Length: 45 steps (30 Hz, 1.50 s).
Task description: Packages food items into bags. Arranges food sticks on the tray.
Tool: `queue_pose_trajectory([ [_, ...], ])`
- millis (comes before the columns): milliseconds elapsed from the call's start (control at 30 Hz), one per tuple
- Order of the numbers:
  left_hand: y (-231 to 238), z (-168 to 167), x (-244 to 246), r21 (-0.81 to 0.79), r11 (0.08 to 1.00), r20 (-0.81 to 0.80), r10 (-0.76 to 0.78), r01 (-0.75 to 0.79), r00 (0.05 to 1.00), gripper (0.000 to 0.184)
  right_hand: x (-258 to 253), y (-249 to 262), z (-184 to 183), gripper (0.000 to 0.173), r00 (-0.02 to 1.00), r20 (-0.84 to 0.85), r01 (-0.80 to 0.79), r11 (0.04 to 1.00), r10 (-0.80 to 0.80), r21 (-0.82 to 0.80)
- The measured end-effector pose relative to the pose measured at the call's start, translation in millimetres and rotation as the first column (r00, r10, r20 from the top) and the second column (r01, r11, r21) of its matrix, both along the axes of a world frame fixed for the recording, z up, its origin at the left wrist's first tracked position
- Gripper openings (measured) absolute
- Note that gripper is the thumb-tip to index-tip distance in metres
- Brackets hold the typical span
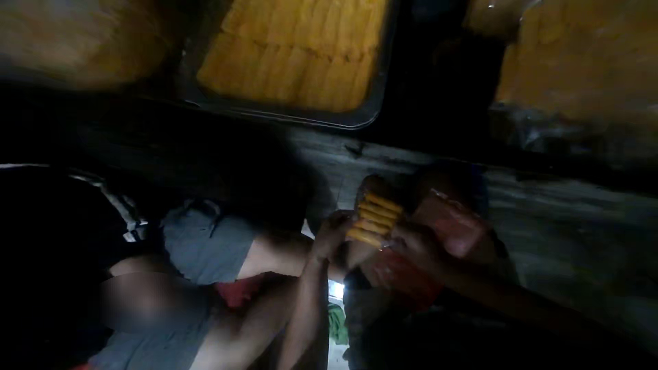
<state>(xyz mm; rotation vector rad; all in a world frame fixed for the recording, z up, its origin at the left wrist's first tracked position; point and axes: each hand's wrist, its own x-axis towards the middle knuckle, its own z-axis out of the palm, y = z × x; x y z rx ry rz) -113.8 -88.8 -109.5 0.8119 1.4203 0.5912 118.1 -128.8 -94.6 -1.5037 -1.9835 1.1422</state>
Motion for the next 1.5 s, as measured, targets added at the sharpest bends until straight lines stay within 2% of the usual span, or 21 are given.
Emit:
queue_pose_trajectory([
  [167,0.7,-1.7,1.1,0.037,0.998,-0.018,-0.041,0.042,0.999,0.029,6.3,-10.5,5.2,0.027,0.994,-0.048,0.100,0.995,-0.101,-0.027],
  [300,3.7,1.5,1.9,0.021,0.997,-0.069,-0.075,0.077,0.995,0.030,1.1,-12.1,-7.6,0.023,0.998,-0.047,0.050,0.976,-0.041,0.213],
  [367,3.2,1.2,1.6,0.033,0.997,-0.079,-0.073,0.075,0.994,0.028,-0.1,-9.9,-9.9,0.023,0.999,-0.039,0.021,0.981,-0.014,0.193],
  [467,2.1,1.5,2.6,0.076,0.993,-0.171,-0.081,0.095,0.982,0.031,5.4,-10.6,1.3,0.030,1.000,-0.009,0.016,0.999,-0.015,0.046],
  [600,3.7,5.8,11.0,0.122,0.987,-0.279,-0.066,0.104,0.958,0.035,7.0,-13.1,4.9,0.032,0.996,0.040,0.079,0.997,-0.080,0.028],
  [767,10.9,4.2,16.5,0.101,0.983,-0.312,-0.115,0.154,0.943,0.034,-1.1,-10.2,-7.2,0.030,0.996,0.020,0.088,0.986,-0.091,0.139],
  [833,11.3,3.5,17.0,0.116,0.983,-0.311,-0.097,0.139,0.945,0.034,-0.4,-8.6,-6.5,0.032,0.996,-0.006,0.088,0.992,-0.088,0.096],
  [900,7.9,5.2,20.3,0.150,0.979,-0.379,-0.070,0.136,0.923,0.040,0.7,-11.2,-2.1,0.034,0.994,-0.015,0.113,0.992,-0.113,0.062],
  [967,1.5,7.3,27.0,0.212,0.958,-0.514,-0.058,0.193,0.856,0.047,2.1,-14.4,-0.4,0.031,0.990,0.014,0.141,0.982,-0.144,0.122],
  [1033,-5.5,5.9,35.8,0.292,0.910,-0.603,-0.064,0.295,0.795,0.049,3.6,-13.9,3.2,0.033,0.990,0.041,0.134,0.989,-0.137,0.062],
  [1100,-11.0,-2.0,42.9,0.327,0.874,-0.628,-0.084,0.360,0.773,0.052,1.4,-10.5,2.0,0.035,0.990,0.030,0.140,0.990,-0.139,-0.019],
  [1200,-11.8,-5.4,47.5,0.309,0.885,-0.597,-0.106,0.349,0.795,0.055,-1.4,-2.2,-0.3,0.038,0.994,0.000,0.105,0.994,-0.106,-0.029],
  [1300,-15.5,-5.7,47.1,0.307,0.888,-0.593,-0.102,0.341,0.799,0.056,-3.1,1.1,0.8,0.036,0.967,-0.143,0.173,0.957,-0.209,-0.231],
  [1400,-26.0,-6.0,51.0,0.432,0.792,-0.673,-0.035,0.431,0.739,0.055,7.2,-1.0,9.0,0.039,0.979,-0.097,0.162,0.971,-0.181,-0.176],
  [1500,-40.4,-9.0,63.4,0.529,0.592,-0.752,-0.005,0.608,0.660,0.050,15.7,-2.1,13.7,0.050,0.962,-0.037,0.264,0.956,-0.270,-0.125],
])
